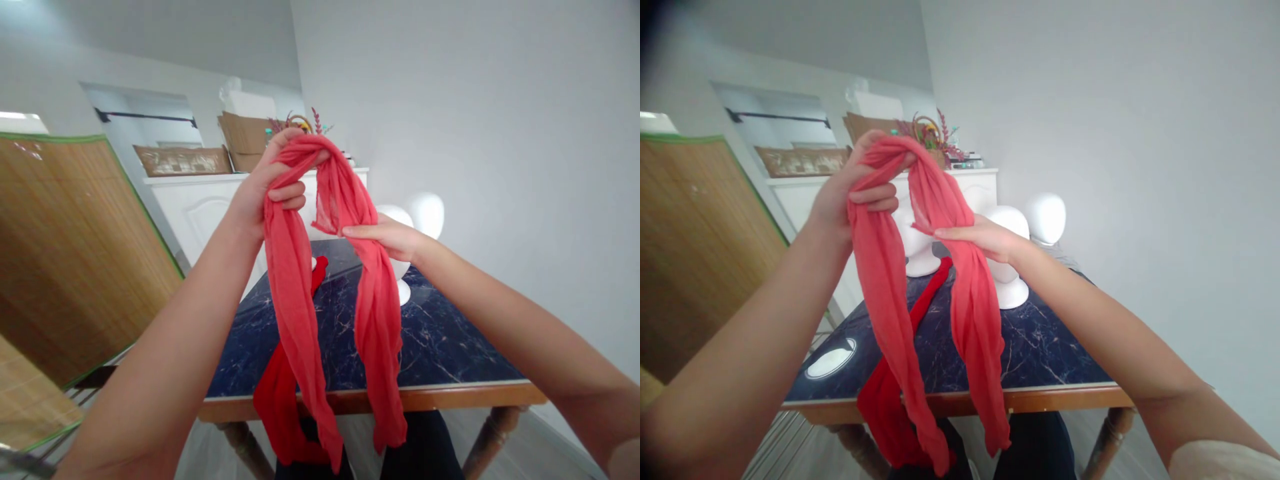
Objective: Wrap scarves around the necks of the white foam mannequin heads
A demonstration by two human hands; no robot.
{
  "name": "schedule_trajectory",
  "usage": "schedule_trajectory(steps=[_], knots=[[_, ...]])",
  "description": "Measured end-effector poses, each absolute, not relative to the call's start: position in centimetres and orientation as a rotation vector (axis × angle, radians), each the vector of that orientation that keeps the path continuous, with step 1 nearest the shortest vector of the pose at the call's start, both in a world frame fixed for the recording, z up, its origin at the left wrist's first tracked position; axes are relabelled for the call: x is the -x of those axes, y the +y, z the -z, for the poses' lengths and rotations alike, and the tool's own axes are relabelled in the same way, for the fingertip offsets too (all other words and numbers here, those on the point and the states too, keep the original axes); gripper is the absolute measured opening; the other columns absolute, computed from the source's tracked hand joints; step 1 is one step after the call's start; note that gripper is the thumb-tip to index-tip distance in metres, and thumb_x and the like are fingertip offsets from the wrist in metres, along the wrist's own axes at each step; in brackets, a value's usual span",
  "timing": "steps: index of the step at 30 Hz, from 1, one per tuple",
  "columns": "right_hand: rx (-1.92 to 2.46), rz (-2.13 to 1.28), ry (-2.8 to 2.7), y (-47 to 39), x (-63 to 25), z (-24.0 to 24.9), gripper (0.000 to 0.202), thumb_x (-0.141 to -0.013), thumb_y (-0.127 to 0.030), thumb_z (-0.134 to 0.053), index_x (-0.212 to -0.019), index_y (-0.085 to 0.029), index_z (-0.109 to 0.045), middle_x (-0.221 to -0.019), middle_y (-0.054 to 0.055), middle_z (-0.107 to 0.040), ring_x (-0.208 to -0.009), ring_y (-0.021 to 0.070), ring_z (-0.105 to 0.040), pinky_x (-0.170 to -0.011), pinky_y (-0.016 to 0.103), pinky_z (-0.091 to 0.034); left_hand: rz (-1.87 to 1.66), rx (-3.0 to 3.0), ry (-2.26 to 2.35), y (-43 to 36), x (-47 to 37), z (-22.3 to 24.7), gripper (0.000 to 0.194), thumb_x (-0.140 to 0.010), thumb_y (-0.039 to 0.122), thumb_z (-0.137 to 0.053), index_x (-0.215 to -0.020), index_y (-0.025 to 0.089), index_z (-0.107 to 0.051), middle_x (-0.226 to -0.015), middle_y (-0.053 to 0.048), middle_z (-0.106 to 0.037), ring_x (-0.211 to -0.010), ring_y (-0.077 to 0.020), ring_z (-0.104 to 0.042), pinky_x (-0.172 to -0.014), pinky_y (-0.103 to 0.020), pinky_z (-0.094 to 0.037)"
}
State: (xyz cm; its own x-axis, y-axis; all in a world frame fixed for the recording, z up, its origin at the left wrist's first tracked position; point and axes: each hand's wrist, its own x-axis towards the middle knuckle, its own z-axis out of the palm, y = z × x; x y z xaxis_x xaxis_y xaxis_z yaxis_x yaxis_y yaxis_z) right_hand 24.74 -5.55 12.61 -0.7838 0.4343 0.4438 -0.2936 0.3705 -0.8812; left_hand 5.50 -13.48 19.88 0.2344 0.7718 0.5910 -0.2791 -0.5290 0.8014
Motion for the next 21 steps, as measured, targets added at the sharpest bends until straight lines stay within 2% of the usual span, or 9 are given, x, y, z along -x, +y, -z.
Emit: schedule_trajectory(steps=[3,6,8,11,13,15,17,19,21], knots=[[0.201,-1.492,-2.374,-4.2,-26.8,-12.5,0.030,-0.077,-0.034,-0.069,-0.098,-0.013,-0.067,-0.104,0.007,-0.067,-0.093,0.0162,-0.062,-0.084,0.027,-0.051,-1.458,-1.718,0.543,-13.7,-3.5,-20.5,0.044,-0.072,-0.001,-0.044,-0.104,0.026,-0.060,-0.074,0.004,-0.064,-0.032,0.0011,-0.017,-0.033,-0.013,-0.017],[0.381,-1.493,-2.686,-3.0,-28.5,-13.4,0.039,-0.076,-0.036,-0.071,-0.109,-0.014,-0.065,-0.114,0.008,-0.064,-0.104,0.0186,-0.060,-0.093,0.029,-0.046,-1.485,-1.772,0.721,-13.9,-2.5,-21.3,0.034,-0.072,0.008,-0.052,-0.102,0.019,-0.065,-0.056,0.004,-0.055,-0.036,-0.0018,-0.028,-0.032,-0.015,-0.019],[0.464,-1.445,-2.604,-2.9,-28.2,-14.0,0.048,-0.074,-0.040,-0.071,-0.115,-0.017,-0.062,-0.121,0.008,-0.061,-0.111,0.0201,-0.056,-0.098,0.031,-0.043,-1.485,-1.822,0.830,-13.8,-2.8,-21.5,0.027,-0.072,0.013,-0.059,-0.097,0.016,-0.068,-0.057,0.003,-0.056,-0.042,-0.0033,-0.037,-0.035,-0.015,-0.025],[0.278,-1.463,-2.217,-4.0,-25.2,-14.1,0.052,-0.077,-0.048,-0.067,-0.121,-0.022,-0.057,-0.128,0.006,-0.057,-0.115,0.0197,-0.054,-0.100,0.035,-0.043,-1.446,-1.975,0.955,-13.5,-4.2,-21.3,0.024,-0.072,0.021,-0.065,-0.096,0.019,-0.070,-0.072,0.001,-0.065,-0.055,-0.0080,-0.051,-0.047,-0.018,-0.038],[0.116,-1.551,-2.062,-5.4,-22.7,-13.6,0.048,-0.075,-0.044,-0.070,-0.116,-0.021,-0.059,-0.121,0.006,-0.061,-0.108,0.0199,-0.058,-0.097,0.037,-0.046,-1.412,-2.064,1.010,-13.3,-5.1,-21.0,0.024,-0.073,0.025,-0.066,-0.096,0.021,-0.070,-0.083,0.000,-0.067,-0.068,-0.0128,-0.059,-0.058,-0.022,-0.044],[0.092,-1.626,-2.000,-6.6,-20.9,-13.0,0.042,-0.069,-0.032,-0.076,-0.106,-0.017,-0.063,-0.106,0.007,-0.067,-0.097,0.0202,-0.063,-0.091,0.036,-0.050,-1.401,-2.101,1.038,-13.3,-5.3,-20.9,0.021,-0.075,0.026,-0.066,-0.094,0.020,-0.070,-0.085,-0.001,-0.067,-0.073,-0.0139,-0.060,-0.063,-0.023,-0.045],[0.166,-1.625,-1.964,-7.1,-20.4,-12.8,0.032,-0.066,-0.023,-0.076,-0.095,-0.014,-0.064,-0.093,0.006,-0.069,-0.085,0.0187,-0.065,-0.082,0.033,-0.053,-1.427,-2.065,1.111,-13.4,-4.7,-20.9,0.015,-0.076,0.026,-0.065,-0.088,0.018,-0.069,-0.073,0.000,-0.065,-0.061,-0.0110,-0.056,-0.055,-0.021,-0.041],[0.216,-1.549,-1.944,-6.7,-20.9,-13.3,0.024,-0.067,-0.020,-0.073,-0.089,-0.014,-0.064,-0.083,0.003,-0.068,-0.075,0.0164,-0.064,-0.073,0.030,-0.054,-1.517,-1.980,1.217,-13.4,-3.7,-21.0,0.011,-0.079,0.026,-0.062,-0.078,0.017,-0.067,-0.059,0.001,-0.059,-0.047,-0.0082,-0.046,-0.044,-0.019,-0.031],[0.265,-1.415,-1.964,-5.8,-21.6,-14.3,0.022,-0.065,-0.018,-0.072,-0.085,-0.015,-0.064,-0.076,0.002,-0.066,-0.068,0.0156,-0.061,-0.064,0.028,-0.052,-1.630,-1.906,1.329,-13.1,-2.7,-21.2,0.018,-0.081,0.027,-0.059,-0.067,0.016,-0.062,-0.049,0.001,-0.053,-0.041,-0.0074,-0.038,-0.038,-0.021,-0.021]])
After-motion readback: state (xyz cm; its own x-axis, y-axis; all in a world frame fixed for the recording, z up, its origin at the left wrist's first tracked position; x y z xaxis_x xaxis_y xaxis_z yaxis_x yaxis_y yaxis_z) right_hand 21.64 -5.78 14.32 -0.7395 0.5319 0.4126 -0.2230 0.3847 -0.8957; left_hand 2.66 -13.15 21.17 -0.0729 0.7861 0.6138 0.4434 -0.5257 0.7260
